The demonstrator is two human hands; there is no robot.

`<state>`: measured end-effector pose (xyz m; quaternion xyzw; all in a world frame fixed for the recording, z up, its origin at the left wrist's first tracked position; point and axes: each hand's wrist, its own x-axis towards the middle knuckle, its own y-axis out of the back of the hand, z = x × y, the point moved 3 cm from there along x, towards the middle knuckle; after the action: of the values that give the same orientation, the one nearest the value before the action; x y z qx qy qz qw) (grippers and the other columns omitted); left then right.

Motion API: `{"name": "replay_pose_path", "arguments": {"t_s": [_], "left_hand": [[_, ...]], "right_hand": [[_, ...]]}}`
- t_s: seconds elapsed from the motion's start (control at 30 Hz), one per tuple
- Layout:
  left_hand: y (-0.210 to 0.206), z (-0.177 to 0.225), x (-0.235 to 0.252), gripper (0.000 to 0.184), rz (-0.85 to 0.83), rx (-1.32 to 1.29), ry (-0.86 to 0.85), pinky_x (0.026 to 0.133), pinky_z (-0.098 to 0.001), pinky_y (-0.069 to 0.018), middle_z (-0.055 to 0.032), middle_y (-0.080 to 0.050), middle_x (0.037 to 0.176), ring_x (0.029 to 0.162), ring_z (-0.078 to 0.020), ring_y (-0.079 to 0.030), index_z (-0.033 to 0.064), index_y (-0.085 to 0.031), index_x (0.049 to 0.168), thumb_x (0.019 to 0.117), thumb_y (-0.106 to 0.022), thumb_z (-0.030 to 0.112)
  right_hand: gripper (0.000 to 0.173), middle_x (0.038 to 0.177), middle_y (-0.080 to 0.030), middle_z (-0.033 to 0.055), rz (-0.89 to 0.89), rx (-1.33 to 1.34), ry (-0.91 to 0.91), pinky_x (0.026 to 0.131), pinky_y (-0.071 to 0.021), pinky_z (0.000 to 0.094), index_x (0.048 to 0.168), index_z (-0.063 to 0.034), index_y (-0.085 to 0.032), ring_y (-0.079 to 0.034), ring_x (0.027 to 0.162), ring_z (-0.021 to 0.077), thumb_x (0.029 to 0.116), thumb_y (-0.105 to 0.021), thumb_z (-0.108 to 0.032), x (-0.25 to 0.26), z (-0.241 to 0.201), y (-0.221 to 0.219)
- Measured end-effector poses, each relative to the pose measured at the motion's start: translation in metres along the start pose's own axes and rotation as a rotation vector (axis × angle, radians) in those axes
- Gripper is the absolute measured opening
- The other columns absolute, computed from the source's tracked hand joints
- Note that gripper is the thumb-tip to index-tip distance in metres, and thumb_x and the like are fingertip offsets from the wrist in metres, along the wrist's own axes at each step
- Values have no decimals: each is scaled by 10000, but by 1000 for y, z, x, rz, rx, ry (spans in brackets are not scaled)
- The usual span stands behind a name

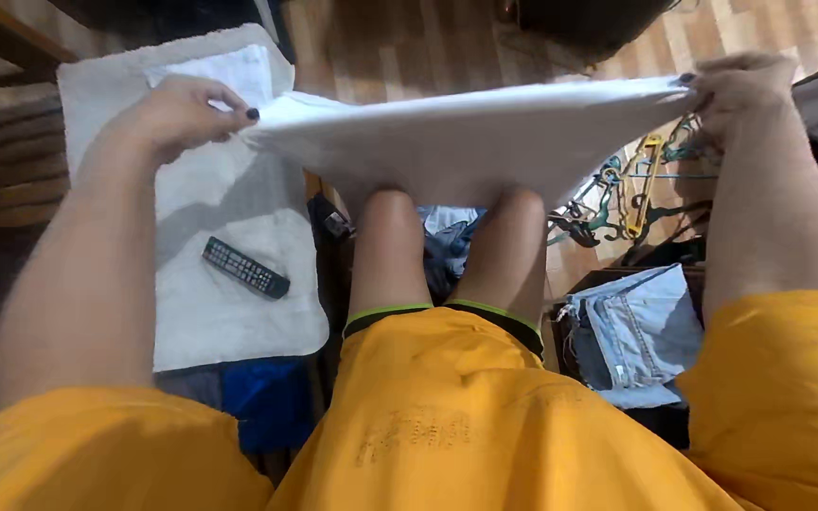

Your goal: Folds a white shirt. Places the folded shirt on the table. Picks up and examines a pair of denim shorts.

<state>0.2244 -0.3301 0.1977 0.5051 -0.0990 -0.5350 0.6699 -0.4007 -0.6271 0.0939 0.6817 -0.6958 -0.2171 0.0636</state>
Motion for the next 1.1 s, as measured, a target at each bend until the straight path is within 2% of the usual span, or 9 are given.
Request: {"name": "replay_pose_path", "arguments": {"t_s": [0.07, 0.17, 0.33, 0.47, 0.57, 0.8, 0.9, 1.0, 1.1], "left_hand": [[-6, -7, -11, 251, -161, 35, 56, 932, -475, -517, -215, -630, 1193, 1006, -267, -632, -7, -597, 1260, 1032, -587, 98], [-32, -28, -37, 135, -383, 93, 32, 790, -435, -531, -148, -684, 929, 811, -206, -629, 0, -676, 1113, 993, -615, 6], [-102, -70, -93, 112, -697, 40, -10, 704, -355, -527, -61, -698, 803, 718, -139, -630, 41, -735, 1022, 957, -657, -9], [-135, -118, -120, 150, -762, -33, -44, 770, -316, -567, -40, -754, 883, 779, -114, -689, 47, -776, 1027, 918, -705, -26], [-151, -138, -130, 177, -818, -2, -65, 732, -283, -547, -18, -760, 879, 730, -80, -667, 75, -789, 1051, 915, -713, -8], [-194, -125, -129, 145, -711, 278, -202, 874, -548, -538, -127, -748, 935, 885, -293, -702, 75, -788, 1062, 933, -727, 46], [-192, -87, -132, 241, -654, 448, -101, 969, -645, -486, -181, -728, 1147, 1105, -397, -675, 117, -748, 1221, 1026, -606, 131], [-189, -49, -129, 285, -430, -3, -5, 959, -510, -543, -174, -726, 1126, 1028, -297, -708, 25, -689, 1265, 1084, -512, 156], [-208, -30, -123, 411, -290, -662, 193, 775, -357, -600, -99, -735, 979, 847, -165, -720, -9, -632, 1248, 1137, -323, 237]], "right_hand": [[272, 1007, -573, 38, -159, -214, -89, 762, -544, 301, 1210, -21, -555, -575, 799, 73, 949, -629, -15, -10, 4, 9], [223, 1032, -598, 179, -353, -498, -145, 805, -526, 421, 1216, 61, -569, -565, 837, 185, 1014, -571, -33, -31, 21, 24], [128, 772, -578, 37, -476, -388, -214, 566, -504, 257, 979, -6, -558, -540, 598, 78, 934, -584, 111, -94, 64, 50], [218, 784, -616, 36, -551, -308, -256, 635, -556, 280, 885, -16, -548, -610, 666, 102, 890, -551, 203, -147, 91, 68], [189, 979, -702, 121, -659, -403, -276, 824, -573, 310, 1049, 100, -664, -668, 865, 126, 893, -599, 187, -169, 101, 64], [264, 1202, -675, 288, -904, -945, -139, 1011, -473, 579, 1176, 47, -719, -633, 1137, 429, 920, -665, 87, -180, 150, 16], [224, 1263, -605, 349, -613, -961, 125, 1016, -429, 712, 1164, 43, -719, -564, 1202, 544, 951, -671, -11, -184, 124, -27], [272, 1165, -671, 248, -453, -552, 320, 927, -547, 540, 1252, 35, -650, -670, 1031, 367, 1019, -614, -102, -218, 57, -98], [398, 1062, -706, 190, -599, -154, 200, 871, -578, 408, 1330, 70, -555, -697, 929, 217, 1006, -627, -150, -246, 16, -187]]}}
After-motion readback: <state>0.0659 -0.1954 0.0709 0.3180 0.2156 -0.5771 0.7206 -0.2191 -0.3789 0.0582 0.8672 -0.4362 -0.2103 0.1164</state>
